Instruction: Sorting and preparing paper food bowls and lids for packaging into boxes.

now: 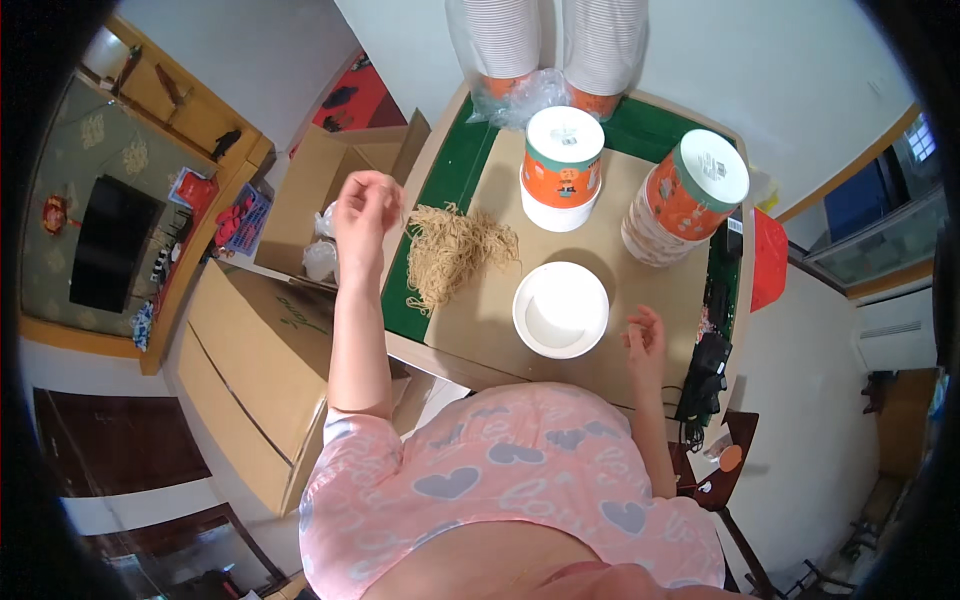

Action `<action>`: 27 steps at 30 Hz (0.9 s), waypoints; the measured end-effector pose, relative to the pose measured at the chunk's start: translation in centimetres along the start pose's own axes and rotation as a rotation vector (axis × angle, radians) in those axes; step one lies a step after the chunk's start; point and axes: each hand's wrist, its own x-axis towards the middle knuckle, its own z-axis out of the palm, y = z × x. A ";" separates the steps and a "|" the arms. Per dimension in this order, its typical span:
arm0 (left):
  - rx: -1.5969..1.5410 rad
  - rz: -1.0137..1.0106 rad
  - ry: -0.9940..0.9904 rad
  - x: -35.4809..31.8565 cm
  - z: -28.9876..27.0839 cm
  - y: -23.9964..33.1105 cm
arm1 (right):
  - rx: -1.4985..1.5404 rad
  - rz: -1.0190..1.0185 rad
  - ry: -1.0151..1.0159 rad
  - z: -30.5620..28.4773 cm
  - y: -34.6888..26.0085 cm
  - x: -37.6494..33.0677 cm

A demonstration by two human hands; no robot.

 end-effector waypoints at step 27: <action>0.208 -0.438 -0.727 -14.9 4.8 -10.3 | 0.021 -0.231 -0.441 6.2 -5.3 -4.0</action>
